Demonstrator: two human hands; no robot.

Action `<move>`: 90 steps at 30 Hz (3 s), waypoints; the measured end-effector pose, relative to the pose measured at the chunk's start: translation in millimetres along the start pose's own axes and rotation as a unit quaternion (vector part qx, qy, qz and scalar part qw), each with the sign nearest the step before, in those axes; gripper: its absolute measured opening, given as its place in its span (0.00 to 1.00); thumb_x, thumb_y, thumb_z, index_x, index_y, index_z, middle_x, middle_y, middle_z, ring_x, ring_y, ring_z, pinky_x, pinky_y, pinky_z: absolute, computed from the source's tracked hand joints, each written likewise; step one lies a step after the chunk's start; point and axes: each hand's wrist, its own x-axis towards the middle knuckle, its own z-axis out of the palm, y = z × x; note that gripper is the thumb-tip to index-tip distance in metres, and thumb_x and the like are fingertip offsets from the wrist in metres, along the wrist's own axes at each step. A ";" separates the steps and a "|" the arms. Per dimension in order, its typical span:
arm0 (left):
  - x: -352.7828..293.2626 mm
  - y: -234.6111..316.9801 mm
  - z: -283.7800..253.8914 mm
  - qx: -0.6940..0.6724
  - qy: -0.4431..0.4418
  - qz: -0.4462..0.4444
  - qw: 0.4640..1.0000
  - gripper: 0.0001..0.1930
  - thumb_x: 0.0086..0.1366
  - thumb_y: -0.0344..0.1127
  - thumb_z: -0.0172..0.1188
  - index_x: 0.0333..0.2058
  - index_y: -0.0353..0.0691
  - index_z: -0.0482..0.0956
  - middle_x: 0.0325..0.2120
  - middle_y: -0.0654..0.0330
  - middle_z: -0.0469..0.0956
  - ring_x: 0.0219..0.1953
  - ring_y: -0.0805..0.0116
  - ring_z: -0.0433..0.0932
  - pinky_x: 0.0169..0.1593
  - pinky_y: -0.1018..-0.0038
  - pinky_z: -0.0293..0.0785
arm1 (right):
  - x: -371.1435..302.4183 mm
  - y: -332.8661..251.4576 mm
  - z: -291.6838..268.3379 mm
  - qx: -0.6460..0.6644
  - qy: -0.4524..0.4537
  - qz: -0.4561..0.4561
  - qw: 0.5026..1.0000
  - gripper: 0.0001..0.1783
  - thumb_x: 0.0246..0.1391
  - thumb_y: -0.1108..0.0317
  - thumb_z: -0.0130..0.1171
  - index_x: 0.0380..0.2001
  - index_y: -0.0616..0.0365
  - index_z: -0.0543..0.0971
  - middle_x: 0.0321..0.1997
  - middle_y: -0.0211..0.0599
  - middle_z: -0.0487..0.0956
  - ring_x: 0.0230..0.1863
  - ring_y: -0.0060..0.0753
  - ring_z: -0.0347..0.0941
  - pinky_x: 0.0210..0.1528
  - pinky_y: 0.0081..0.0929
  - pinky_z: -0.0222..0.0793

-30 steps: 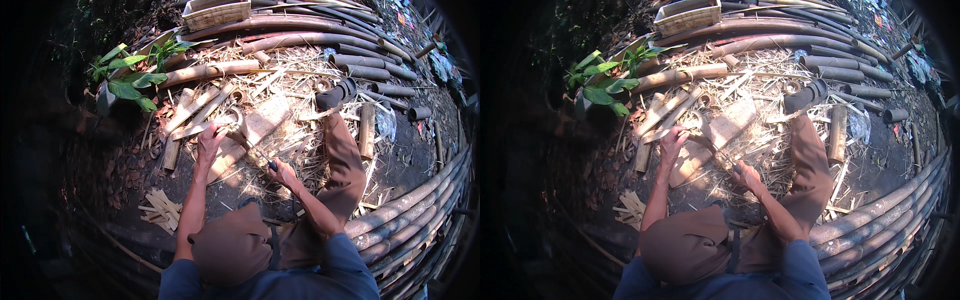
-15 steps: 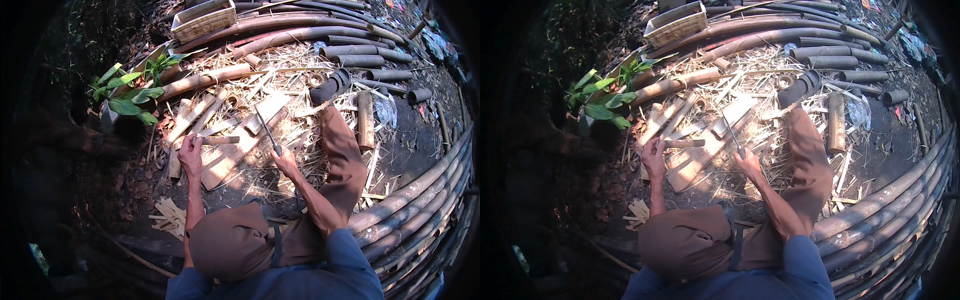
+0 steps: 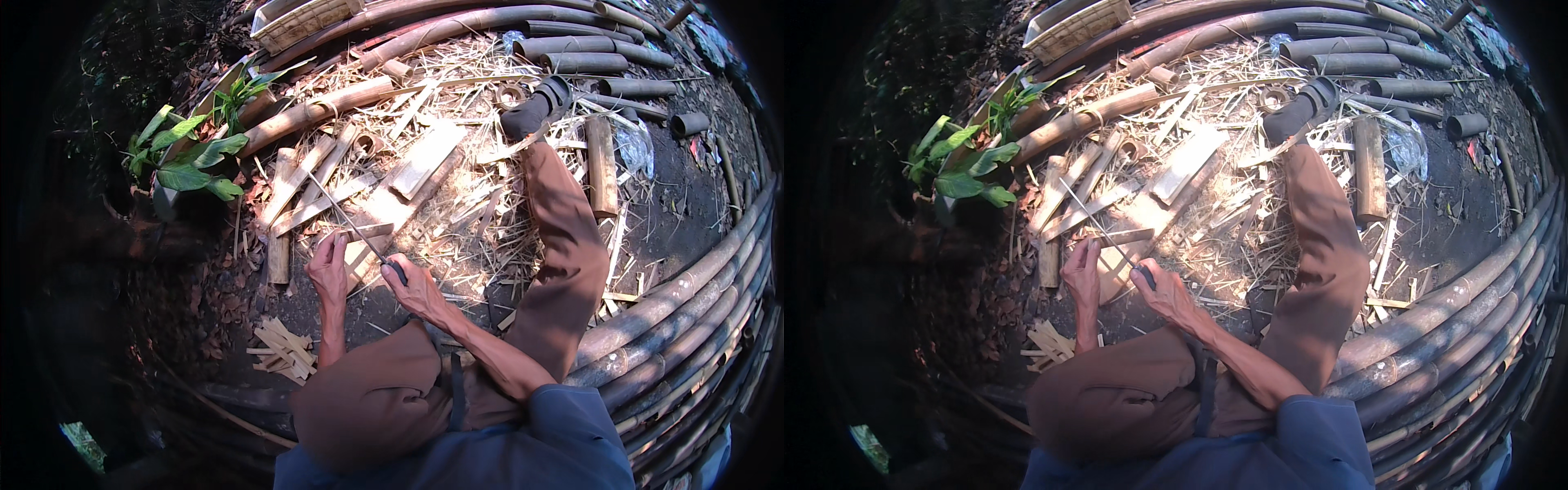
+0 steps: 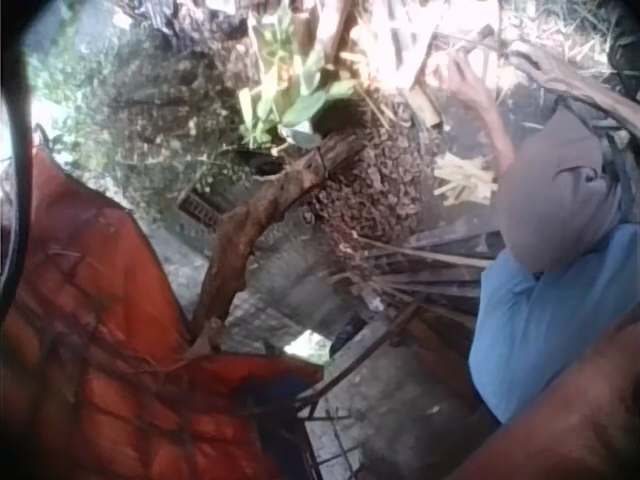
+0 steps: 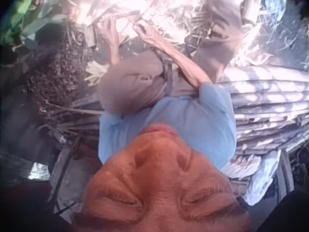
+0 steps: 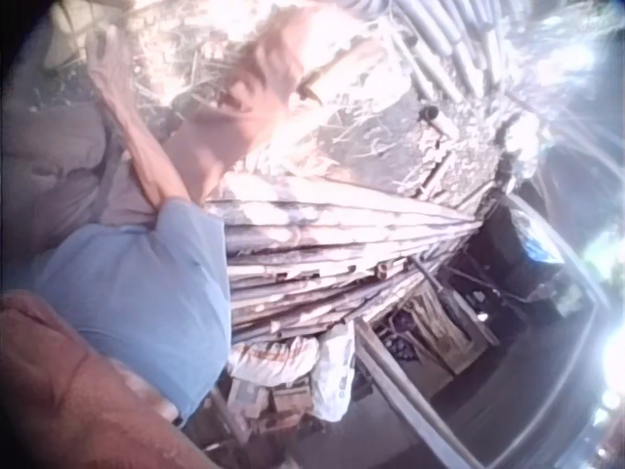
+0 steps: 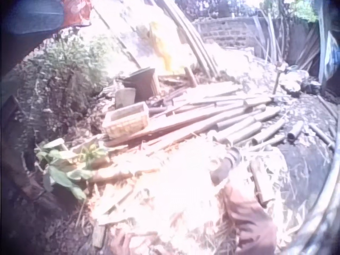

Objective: The person sits on the ground and uses a machete to split bamboo pieces into smaller strips. They repeatedly pick up bamboo segments, position them, and strike them with the machete to produce thin slats.

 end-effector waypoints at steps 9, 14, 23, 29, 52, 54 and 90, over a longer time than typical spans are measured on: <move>2.0 -22.5 -5.9 0.052 0.034 0.027 0.998 0.11 0.65 0.31 0.59 0.43 0.30 0.80 0.23 0.53 0.80 0.23 0.77 0.70 0.29 0.74 0.70 | 9.2 23.8 16.9 -0.116 0.018 -0.049 0.992 0.19 0.62 0.51 0.53 0.37 0.58 0.73 0.20 0.50 0.74 0.23 0.50 0.76 0.27 0.43 0.68; 8.5 -21.5 2.6 0.026 0.023 0.066 0.997 0.14 0.66 0.30 0.58 0.49 0.32 0.78 0.29 0.57 0.82 0.25 0.78 0.72 0.28 0.76 0.69 | 31.2 114.8 -18.6 -0.161 0.022 0.126 0.979 0.29 0.62 0.43 0.46 0.42 0.63 0.72 0.27 0.57 0.78 0.34 0.63 0.76 0.36 0.52 0.69; 43.9 -31.2 4.5 -0.222 0.054 -0.200 0.953 0.14 0.71 0.41 0.53 0.44 0.35 0.75 0.22 0.66 0.68 0.20 0.78 0.72 0.25 0.81 0.71 | 25.0 98.9 -1.0 -0.064 0.056 0.128 0.988 0.26 0.63 0.45 0.48 0.39 0.62 0.73 0.25 0.51 0.75 0.30 0.50 0.73 0.36 0.45 0.66; 38.3 -23.9 8.3 -0.043 0.030 -0.102 0.993 0.15 0.69 0.43 0.56 0.35 0.34 0.77 0.18 0.63 0.76 0.20 0.75 0.75 0.28 0.79 0.70 | 22.6 55.5 8.1 -0.024 0.077 0.011 0.997 0.22 0.62 0.49 0.52 0.45 0.57 0.73 0.25 0.50 0.78 0.30 0.57 0.77 0.33 0.45 0.70; 13.4 -26.8 33.8 0.062 0.126 -0.020 0.990 0.19 0.70 0.46 0.54 0.36 0.32 0.78 0.20 0.58 0.79 0.20 0.71 0.77 0.26 0.74 0.71 | 23.1 60.0 12.8 -0.114 0.016 0.007 0.993 0.20 0.60 0.47 0.53 0.43 0.51 0.69 0.25 0.53 0.79 0.30 0.63 0.77 0.31 0.53 0.71; 15.7 -15.9 32.9 0.061 0.123 -0.016 0.990 0.19 0.70 0.46 0.54 0.36 0.32 0.78 0.19 0.58 0.79 0.20 0.71 0.77 0.26 0.74 0.71 | 10.4 36.8 17.5 -0.088 0.039 -0.038 0.995 0.24 0.61 0.43 0.49 0.43 0.53 0.69 0.23 0.55 0.78 0.29 0.64 0.77 0.30 0.54 0.71; -30.7 -6.6 17.0 -0.121 -0.196 -0.304 0.925 0.13 0.66 0.32 0.51 0.47 0.33 0.71 0.16 0.69 0.64 0.15 0.81 0.64 0.17 0.80 0.62 | 44.3 22.0 -59.3 -0.393 -0.076 -0.227 0.888 0.16 0.49 0.61 0.64 0.35 0.56 0.69 0.22 0.42 0.78 0.24 0.50 0.77 0.26 0.45 0.70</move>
